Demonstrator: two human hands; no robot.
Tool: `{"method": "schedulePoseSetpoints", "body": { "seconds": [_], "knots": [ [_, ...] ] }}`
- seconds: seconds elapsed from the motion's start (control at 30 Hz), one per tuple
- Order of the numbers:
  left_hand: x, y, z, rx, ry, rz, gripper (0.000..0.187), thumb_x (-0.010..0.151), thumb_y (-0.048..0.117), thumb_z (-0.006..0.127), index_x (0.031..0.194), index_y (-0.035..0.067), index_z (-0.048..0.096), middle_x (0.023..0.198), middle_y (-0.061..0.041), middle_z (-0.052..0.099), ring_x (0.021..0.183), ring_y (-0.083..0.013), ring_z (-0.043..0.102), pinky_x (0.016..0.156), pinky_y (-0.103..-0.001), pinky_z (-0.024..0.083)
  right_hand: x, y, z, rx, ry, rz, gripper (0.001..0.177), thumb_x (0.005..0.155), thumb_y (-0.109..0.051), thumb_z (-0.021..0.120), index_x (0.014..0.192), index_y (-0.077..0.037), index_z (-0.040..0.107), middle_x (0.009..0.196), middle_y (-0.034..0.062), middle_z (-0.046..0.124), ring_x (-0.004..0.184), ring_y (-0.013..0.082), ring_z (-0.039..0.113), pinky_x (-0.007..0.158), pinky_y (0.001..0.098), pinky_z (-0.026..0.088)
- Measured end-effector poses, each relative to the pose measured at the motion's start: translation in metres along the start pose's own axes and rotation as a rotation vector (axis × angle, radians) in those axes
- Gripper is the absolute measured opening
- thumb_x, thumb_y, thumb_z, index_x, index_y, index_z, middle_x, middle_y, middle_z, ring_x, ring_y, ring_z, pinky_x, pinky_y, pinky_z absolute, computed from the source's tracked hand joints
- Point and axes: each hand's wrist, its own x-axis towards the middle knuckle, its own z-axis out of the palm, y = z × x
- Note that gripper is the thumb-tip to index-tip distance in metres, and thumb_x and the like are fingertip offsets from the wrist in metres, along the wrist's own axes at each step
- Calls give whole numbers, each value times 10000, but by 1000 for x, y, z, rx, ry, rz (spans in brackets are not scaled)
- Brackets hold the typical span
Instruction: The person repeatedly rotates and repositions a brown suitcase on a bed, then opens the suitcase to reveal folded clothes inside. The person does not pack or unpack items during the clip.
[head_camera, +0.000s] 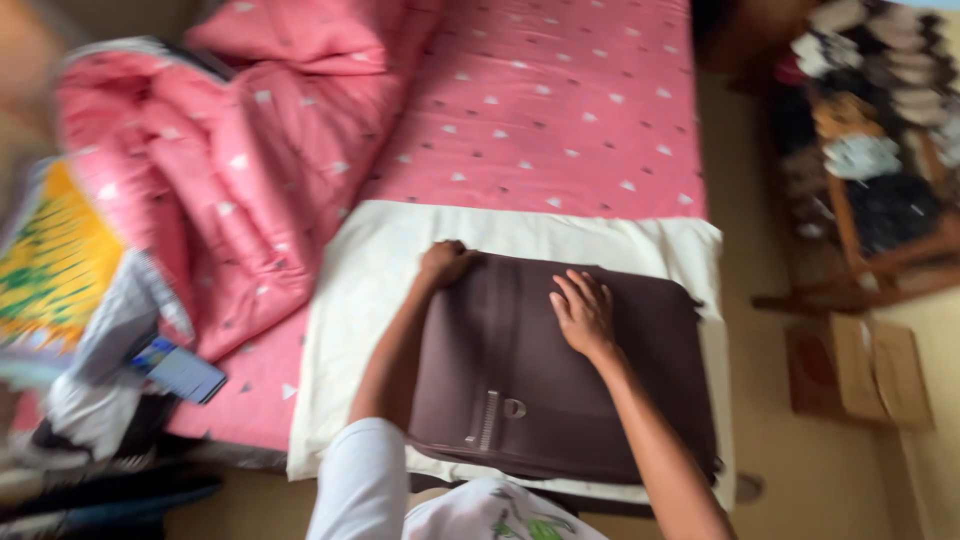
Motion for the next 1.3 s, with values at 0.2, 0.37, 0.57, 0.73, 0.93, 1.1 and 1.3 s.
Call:
{"method": "schedulePoseSetpoints", "body": {
  "seconds": [0.2, 0.37, 0.57, 0.73, 0.93, 1.1, 1.3],
  "knots": [
    [22, -39, 3, -373, -54, -7, 460, 938, 491, 604, 1143, 121, 786, 1162, -148, 763, 1117, -307, 695, 1008, -399, 520, 35, -52, -11, 46, -61, -165, 429, 970, -413, 628, 1289, -135, 696, 1370, 112, 650, 1268, 315, 602, 1066, 465, 436],
    [24, -56, 15, -664, -24, 370, 406, 1044, 265, 485, 1316, 72, 717, 1360, -131, 702, 1255, -248, 650, 1099, -358, 481, 37, -61, -19, 77, -100, -34, 394, 967, -370, 639, 1266, -125, 714, 1373, 88, 666, 1216, 336, 631, 1025, 435, 486],
    [25, -80, 28, -1197, -436, 96, 530, 1096, 407, 433, 1354, 6, 665, 1417, -176, 656, 1343, -321, 578, 1106, -450, 465, 37, -57, -23, 97, -110, -22, 350, 976, -299, 634, 1252, -101, 717, 1339, 99, 682, 1209, 336, 650, 988, 413, 517],
    [60, -76, 35, -949, -626, 276, 544, 1052, 380, 403, 1490, 88, 541, 1528, -108, 549, 1425, -277, 487, 1081, -473, 503, 37, -57, -24, 57, -124, -22, 327, 984, -254, 632, 1252, -85, 712, 1328, 109, 689, 1208, 324, 658, 996, 402, 520],
    [97, -34, 53, -711, -878, 311, 567, 989, 336, 521, 1523, 147, 491, 1597, -76, 434, 1421, -250, 433, 1083, -448, 468, 36, -59, -26, 72, -139, -13, 328, 1011, -247, 599, 1266, -63, 693, 1349, 114, 681, 1239, 311, 654, 1030, 389, 516],
    [103, -35, 81, -991, -1045, 566, 538, 1018, 287, 580, 1484, 24, 524, 1539, -165, 533, 1380, -255, 520, 1123, -382, 438, 32, -58, -27, 12, -164, 46, 337, 1020, -244, 586, 1271, -47, 698, 1368, 125, 679, 1291, 324, 637, 1061, 405, 507],
    [110, -36, 97, -940, -1123, 412, 530, 937, 338, 607, 1410, 103, 638, 1449, -130, 611, 1323, -290, 587, 1073, -457, 513, 28, -54, -24, 4, -191, 100, 351, 1031, -243, 560, 1284, -38, 692, 1393, 137, 668, 1344, 328, 612, 1102, 415, 494]
  ]
}}
